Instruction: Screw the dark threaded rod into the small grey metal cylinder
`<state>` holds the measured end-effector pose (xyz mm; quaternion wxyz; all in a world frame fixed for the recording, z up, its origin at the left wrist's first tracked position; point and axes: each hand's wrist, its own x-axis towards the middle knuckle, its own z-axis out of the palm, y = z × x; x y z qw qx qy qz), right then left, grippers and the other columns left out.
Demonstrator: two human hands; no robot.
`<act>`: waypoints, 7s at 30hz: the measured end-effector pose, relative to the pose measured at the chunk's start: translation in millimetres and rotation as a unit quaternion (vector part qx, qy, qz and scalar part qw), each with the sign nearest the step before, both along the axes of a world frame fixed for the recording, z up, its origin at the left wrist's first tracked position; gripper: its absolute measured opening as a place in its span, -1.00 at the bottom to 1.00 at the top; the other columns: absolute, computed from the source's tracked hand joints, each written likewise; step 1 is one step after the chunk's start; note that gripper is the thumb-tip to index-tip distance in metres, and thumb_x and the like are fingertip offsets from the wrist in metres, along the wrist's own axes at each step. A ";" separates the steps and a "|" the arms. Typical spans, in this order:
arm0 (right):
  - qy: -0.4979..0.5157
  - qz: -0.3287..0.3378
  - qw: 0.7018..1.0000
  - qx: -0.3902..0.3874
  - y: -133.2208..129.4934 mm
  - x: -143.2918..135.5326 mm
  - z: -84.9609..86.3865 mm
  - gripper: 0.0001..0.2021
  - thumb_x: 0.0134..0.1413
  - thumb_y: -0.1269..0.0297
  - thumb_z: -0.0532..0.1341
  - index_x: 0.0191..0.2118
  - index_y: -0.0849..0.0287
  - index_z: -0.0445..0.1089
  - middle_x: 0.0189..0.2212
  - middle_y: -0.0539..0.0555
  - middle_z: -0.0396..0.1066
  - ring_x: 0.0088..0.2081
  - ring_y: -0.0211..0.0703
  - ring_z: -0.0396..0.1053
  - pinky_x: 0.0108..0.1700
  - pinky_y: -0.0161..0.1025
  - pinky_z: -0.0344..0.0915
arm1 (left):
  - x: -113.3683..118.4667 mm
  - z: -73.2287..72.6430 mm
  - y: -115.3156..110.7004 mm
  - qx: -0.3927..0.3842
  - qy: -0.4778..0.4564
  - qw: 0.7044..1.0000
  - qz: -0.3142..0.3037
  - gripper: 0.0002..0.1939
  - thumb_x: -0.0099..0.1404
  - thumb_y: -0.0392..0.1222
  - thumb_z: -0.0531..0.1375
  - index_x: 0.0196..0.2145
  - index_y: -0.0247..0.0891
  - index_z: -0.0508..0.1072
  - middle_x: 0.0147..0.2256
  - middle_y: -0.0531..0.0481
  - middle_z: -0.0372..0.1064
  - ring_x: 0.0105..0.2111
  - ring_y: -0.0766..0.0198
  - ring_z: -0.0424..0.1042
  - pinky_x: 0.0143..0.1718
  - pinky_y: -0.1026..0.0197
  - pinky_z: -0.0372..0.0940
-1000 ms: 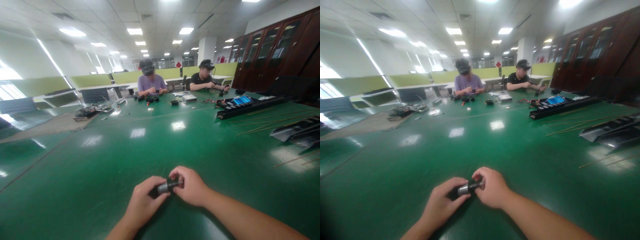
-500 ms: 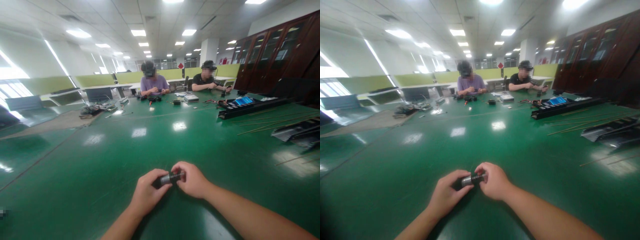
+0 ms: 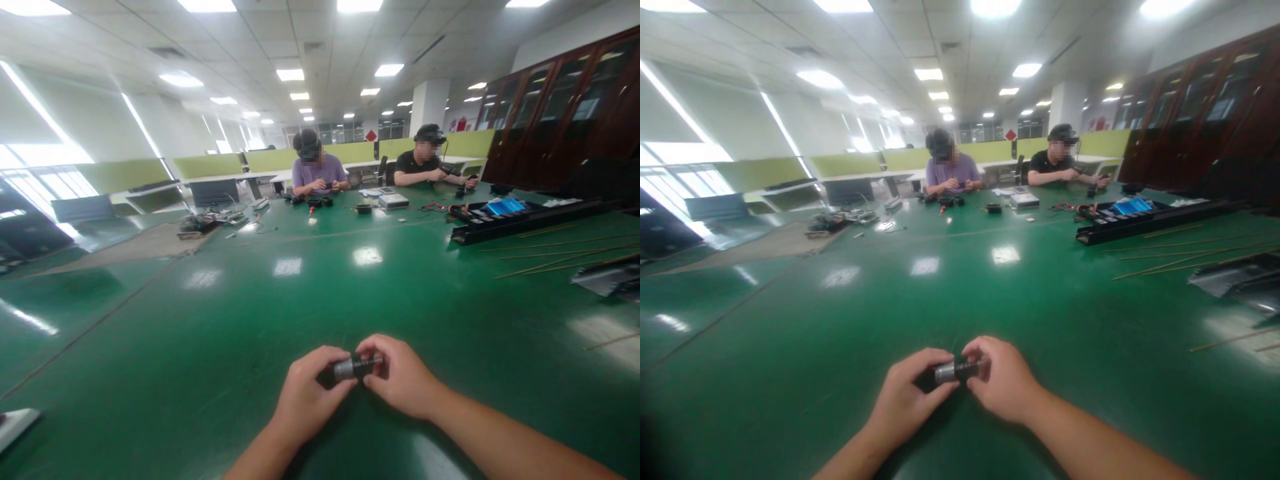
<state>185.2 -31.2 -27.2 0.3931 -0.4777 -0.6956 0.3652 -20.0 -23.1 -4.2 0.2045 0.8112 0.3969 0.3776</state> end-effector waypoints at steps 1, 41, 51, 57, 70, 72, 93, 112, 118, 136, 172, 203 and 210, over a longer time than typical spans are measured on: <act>0.007 0.003 1.000 -0.004 -1.0 -0.3 0.4 -0.62 -0.20 0.55 0.26 -0.16 0.11 0.42 -0.30 -0.02 0.45 -0.38 -0.22 0.39 -0.32 -0.32 0.30 | 0.2 0.2 -0.3 -0.001 0.001 1.000 0.001 -0.78 0.11 -0.31 0.34 -0.24 -0.19 0.53 -0.29 -0.01 0.54 -0.30 0.21 0.51 -0.24 0.25 0.38; 0.041 0.011 0.999 0.009 -5.1 1.9 13.4 -0.93 -0.06 0.37 0.35 -0.36 0.17 0.53 -0.42 0.02 0.50 -0.36 -0.19 0.43 -0.30 -0.31 0.31 | 3.9 -0.5 -5.8 0.017 -0.012 1.000 -0.001 -0.81 0.12 -0.28 0.35 -0.25 -0.18 0.56 -0.29 -0.02 0.57 -0.29 0.21 0.55 -0.21 0.25 0.43; 0.055 0.008 0.998 -0.017 -3.5 2.5 12.5 -0.94 -0.06 0.37 0.34 -0.38 0.17 0.54 -0.41 0.04 0.52 -0.34 -0.16 0.46 -0.28 -0.30 0.34 | 4.2 -0.8 -7.0 0.037 -0.006 0.999 0.009 -0.80 0.12 -0.26 0.35 -0.24 -0.19 0.57 -0.28 -0.04 0.57 -0.27 0.19 0.56 -0.19 0.23 0.45; 0.062 0.010 0.998 -0.027 -3.7 3.1 12.7 -0.94 -0.07 0.38 0.34 -0.38 0.19 0.55 -0.42 0.04 0.52 -0.36 -0.17 0.46 -0.29 -0.31 0.34 | 4.3 -1.0 -6.2 0.035 -0.006 0.999 0.004 -0.80 0.13 -0.26 0.36 -0.23 -0.19 0.56 -0.28 -0.01 0.57 -0.29 0.21 0.55 -0.21 0.26 0.44; 0.063 -0.005 0.996 -0.055 -5.8 -0.5 14.0 -0.93 -0.10 0.40 0.36 -0.39 0.20 0.51 -0.43 0.02 0.52 -0.37 -0.17 0.46 -0.29 -0.31 0.34 | 3.9 -2.2 -6.2 0.035 -0.016 0.999 0.010 -0.76 0.10 -0.33 0.36 -0.23 -0.19 0.56 -0.27 0.00 0.57 -0.25 0.22 0.55 -0.16 0.26 0.43; 0.066 0.000 0.996 -0.060 -6.2 -0.6 14.6 -0.94 -0.09 0.40 0.35 -0.39 0.20 0.50 -0.44 0.01 0.52 -0.37 -0.17 0.46 -0.29 -0.31 0.34 | 3.7 -3.0 -6.4 0.036 -0.018 0.999 0.011 -0.76 0.09 -0.32 0.37 -0.23 -0.19 0.56 -0.27 0.00 0.57 -0.26 0.22 0.55 -0.17 0.26 0.43; 0.053 0.001 0.997 -0.061 -7.8 1.7 17.4 -0.96 -0.03 0.36 0.32 -0.41 0.21 0.48 -0.45 0.02 0.50 -0.38 -0.18 0.42 -0.31 -0.31 0.28 | 5.3 -0.1 -5.9 0.037 -0.022 0.999 0.006 -0.77 0.10 -0.33 0.35 -0.24 -0.19 0.55 -0.28 0.01 0.56 -0.27 0.24 0.53 -0.20 0.28 0.41; 0.055 0.004 0.996 -0.066 -8.4 1.7 16.6 -0.94 0.01 0.34 0.30 -0.38 0.21 0.48 -0.45 0.03 0.49 -0.40 -0.19 0.40 -0.32 -0.31 0.27 | 5.3 0.0 -5.8 0.031 -0.023 0.999 0.006 -0.79 0.13 -0.30 0.35 -0.23 -0.19 0.55 -0.29 0.00 0.56 -0.28 0.23 0.53 -0.21 0.27 0.41; 0.056 0.004 0.996 -0.075 -8.4 2.2 16.2 -0.93 0.02 0.33 0.30 -0.38 0.22 0.48 -0.46 0.02 0.47 -0.42 -0.20 0.38 -0.35 -0.32 0.25 | 5.7 2.7 -7.3 0.024 -0.025 0.999 0.006 -0.80 0.13 -0.30 0.34 -0.24 -0.19 0.55 -0.29 -0.02 0.56 -0.29 0.23 0.53 -0.22 0.26 0.41; 0.057 0.005 0.995 -0.077 -7.9 5.4 14.0 -0.92 0.03 0.31 0.28 -0.39 0.21 0.43 -0.49 -0.01 0.42 -0.44 -0.23 0.33 -0.38 -0.33 0.19 | 4.5 2.3 -6.0 0.023 -0.037 0.999 0.016 -0.78 0.10 -0.32 0.37 -0.25 -0.20 0.56 -0.29 0.00 0.56 -0.29 0.23 0.53 -0.22 0.26 0.41; 0.067 -0.008 0.996 -0.061 -7.8 6.6 11.5 -0.90 0.05 0.28 0.27 -0.37 0.19 0.40 -0.53 -0.06 0.33 -0.46 -0.25 0.25 -0.39 -0.32 0.15 | 4.9 6.9 -6.5 0.023 -0.049 0.998 0.025 -0.73 0.10 -0.28 0.37 -0.20 -0.20 0.56 -0.26 -0.04 0.56 -0.28 0.19 0.53 -0.22 0.21 0.42; 0.064 -0.014 0.996 -0.059 -8.1 5.9 12.8 -0.92 0.05 0.31 0.25 -0.37 0.21 0.42 -0.52 -0.04 0.34 -0.46 -0.25 0.26 -0.38 -0.32 0.14 | 5.7 5.4 -7.4 0.011 -0.053 0.998 0.031 -0.71 0.08 -0.35 0.38 -0.20 -0.18 0.55 -0.25 0.02 0.55 -0.26 0.24 0.51 -0.20 0.26 0.39; 0.061 -0.014 0.996 -0.061 -8.1 6.6 11.7 -0.92 0.06 0.30 0.26 -0.36 0.21 0.42 -0.53 -0.04 0.34 -0.47 -0.25 0.26 -0.39 -0.32 0.15 | 4.6 4.9 -6.3 0.016 -0.055 0.998 0.029 -0.72 0.08 -0.34 0.38 -0.21 -0.19 0.55 -0.25 -0.01 0.55 -0.26 0.22 0.51 -0.21 0.24 0.39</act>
